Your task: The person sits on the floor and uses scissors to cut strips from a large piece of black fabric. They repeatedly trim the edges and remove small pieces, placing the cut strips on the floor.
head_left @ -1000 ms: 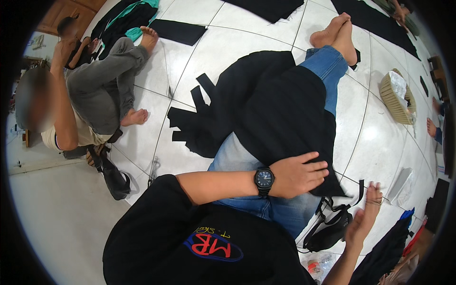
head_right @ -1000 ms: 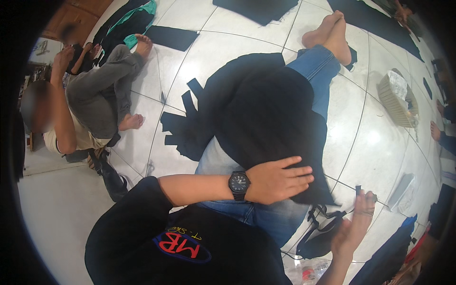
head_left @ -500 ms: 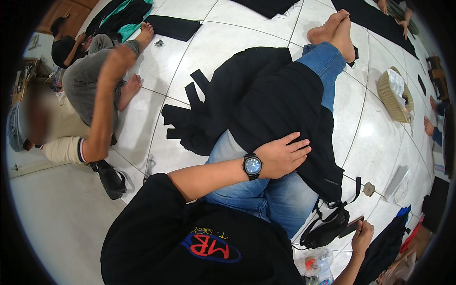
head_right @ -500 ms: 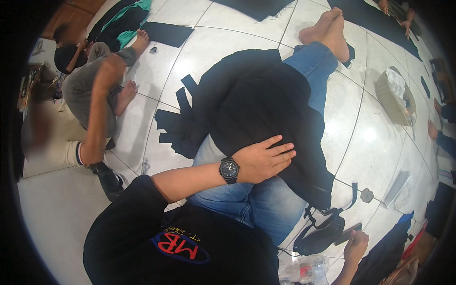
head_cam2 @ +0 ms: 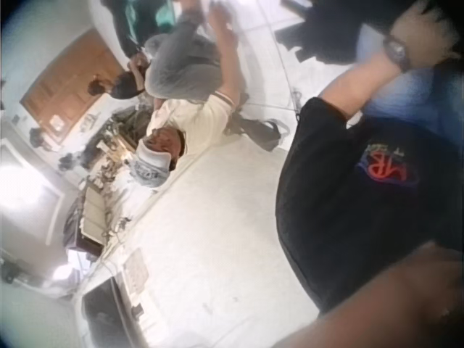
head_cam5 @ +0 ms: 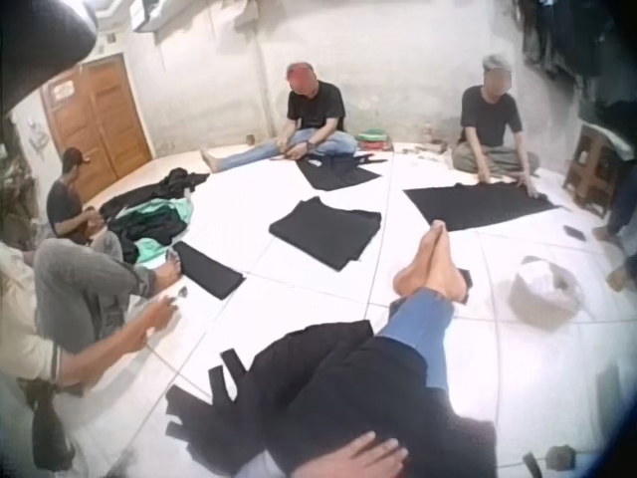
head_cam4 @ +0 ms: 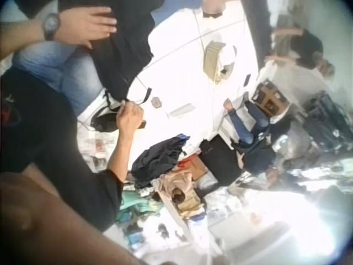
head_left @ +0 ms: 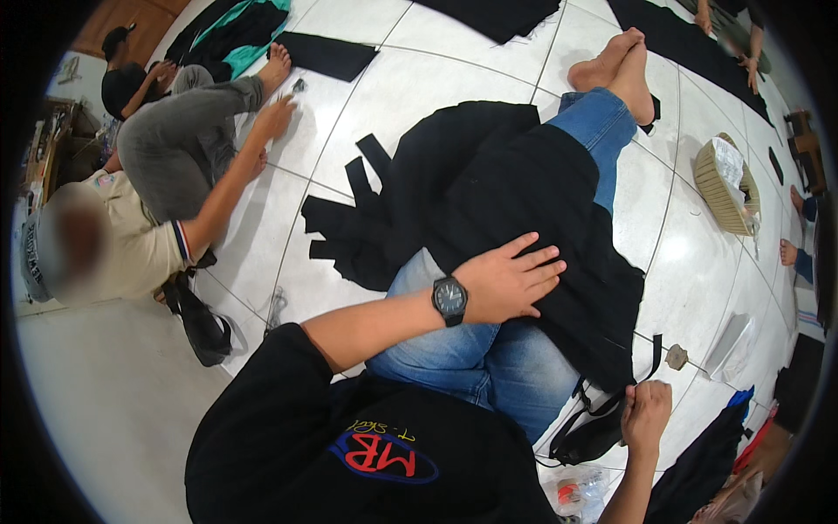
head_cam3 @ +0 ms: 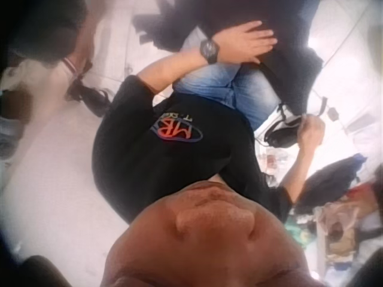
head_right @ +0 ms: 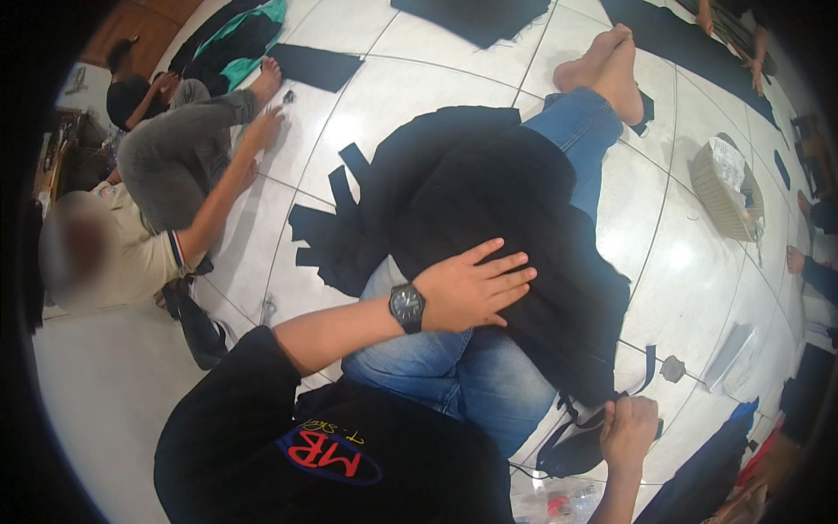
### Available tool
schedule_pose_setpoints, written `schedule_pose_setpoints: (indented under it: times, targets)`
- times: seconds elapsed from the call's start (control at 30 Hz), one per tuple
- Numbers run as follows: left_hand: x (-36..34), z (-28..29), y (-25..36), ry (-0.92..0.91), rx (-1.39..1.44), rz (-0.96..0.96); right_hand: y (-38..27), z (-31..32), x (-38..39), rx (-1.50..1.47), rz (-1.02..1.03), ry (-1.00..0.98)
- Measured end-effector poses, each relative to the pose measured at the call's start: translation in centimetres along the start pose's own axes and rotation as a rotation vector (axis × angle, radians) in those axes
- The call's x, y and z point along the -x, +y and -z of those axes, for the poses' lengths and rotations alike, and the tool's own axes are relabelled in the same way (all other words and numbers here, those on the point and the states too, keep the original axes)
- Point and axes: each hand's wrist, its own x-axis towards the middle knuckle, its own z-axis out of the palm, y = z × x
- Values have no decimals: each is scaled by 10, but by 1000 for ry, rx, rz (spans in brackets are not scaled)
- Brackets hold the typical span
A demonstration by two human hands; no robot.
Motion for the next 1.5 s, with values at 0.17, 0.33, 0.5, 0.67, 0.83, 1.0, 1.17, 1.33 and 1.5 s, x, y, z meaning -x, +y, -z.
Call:
schedule_pose_setpoints:
  times: [0.17, 0.33, 0.5, 0.67, 0.83, 1.0, 1.17, 1.33, 1.5]
  targets:
    - [8, -12, -2, 13, -10, -41, 30, -2, 39, -46, -128, -117]
    - [9, -10, -5, 20, -11, -48, 61, 5, 74, -42, -215, -92]
    - [8, -11, -2, 46, -17, -51, 81, 11, 100, 91, -330, -1]
    - [6, 0, -1, 2, -64, -16, 31, 15, 47, -1290, -592, -90]
    - [10, 14, -8, 57, 3, 63, -26, 25, -39, -691, -155, 432]
    - [23, 3, -16, 46, -11, 15, 1, -3, -23, 24, 78, 61]
    - [19, -2, -14, 45, -3, -3, 25, 2, 16, -12, 7, -17]
    - [21, 1, -12, 39, -12, 0, 37, 12, 35, 20, -67, -7]
    - [18, 3, -12, 44, -35, -15, 62, 19, 56, 93, -138, -36]
